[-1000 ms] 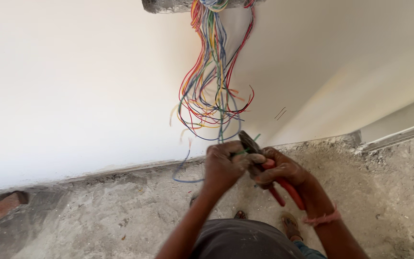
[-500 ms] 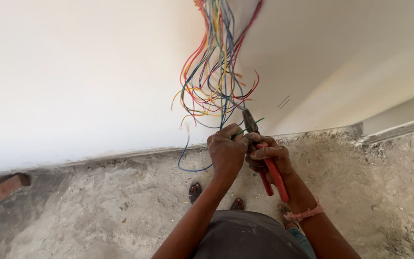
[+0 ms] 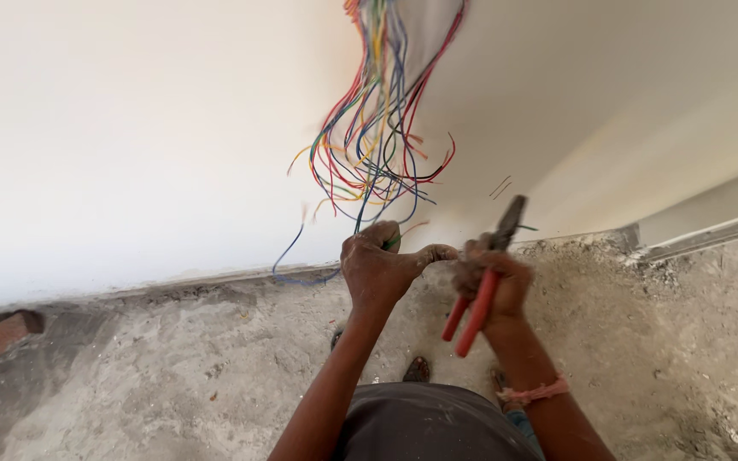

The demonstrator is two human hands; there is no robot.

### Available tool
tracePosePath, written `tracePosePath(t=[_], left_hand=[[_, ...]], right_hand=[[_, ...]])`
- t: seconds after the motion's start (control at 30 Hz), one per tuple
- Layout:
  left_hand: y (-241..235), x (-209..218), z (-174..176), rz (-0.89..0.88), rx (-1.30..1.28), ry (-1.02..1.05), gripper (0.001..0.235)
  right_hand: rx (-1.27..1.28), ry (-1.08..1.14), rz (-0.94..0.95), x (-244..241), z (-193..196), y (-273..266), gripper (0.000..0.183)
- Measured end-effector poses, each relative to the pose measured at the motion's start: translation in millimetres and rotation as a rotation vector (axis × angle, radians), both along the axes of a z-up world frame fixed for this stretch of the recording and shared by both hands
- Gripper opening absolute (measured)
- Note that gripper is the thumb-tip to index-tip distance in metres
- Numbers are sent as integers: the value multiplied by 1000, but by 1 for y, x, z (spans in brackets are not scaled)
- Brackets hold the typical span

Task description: The person uses pliers to strip the insulation from multiple colored electrical wires hanging from a ceiling junction. The person repeatedly selects individual wires, strips their ends, and drops the removed insulation onto the floor.

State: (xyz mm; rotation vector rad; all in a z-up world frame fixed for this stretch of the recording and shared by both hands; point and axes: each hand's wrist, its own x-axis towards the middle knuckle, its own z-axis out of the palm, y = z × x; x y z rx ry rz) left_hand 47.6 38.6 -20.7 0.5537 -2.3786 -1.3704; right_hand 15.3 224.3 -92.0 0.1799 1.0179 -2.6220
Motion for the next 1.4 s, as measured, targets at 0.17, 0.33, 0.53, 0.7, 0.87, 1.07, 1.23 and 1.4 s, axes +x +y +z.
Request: tracePosePath(t=[0.17, 0.33, 0.53, 0.7, 0.87, 1.07, 1.23, 1.4], left_hand=[[-12, 0, 3, -105, -131, 243, 74], [-20, -4, 0, -166, -146, 358, 53], [-37, -6, 4, -64, -208, 547, 46], [-60, -26, 7, 50, -232, 439, 45], [-84, -54, -12, -4, -239, 166, 38], [-98, -109, -63, -224, -306, 104, 13], [-97, -121, -74, -297, 119, 56, 18], [-106, -103, -52, -198, 150, -71, 16]], right_hand=[[-9, -49, 125, -5, 18, 6, 11], [358, -325, 264, 6, 30, -18, 30], [279, -184, 424, 5, 52, -27, 60], [479, -316, 493, 4, 45, -31, 64], [385, -285, 488, 7, 27, -27, 60], [420, -279, 461, 0, 34, -24, 53], [555, -207, 427, -2, 37, -29, 47], [589, -192, 432, -3, 30, -27, 46]])
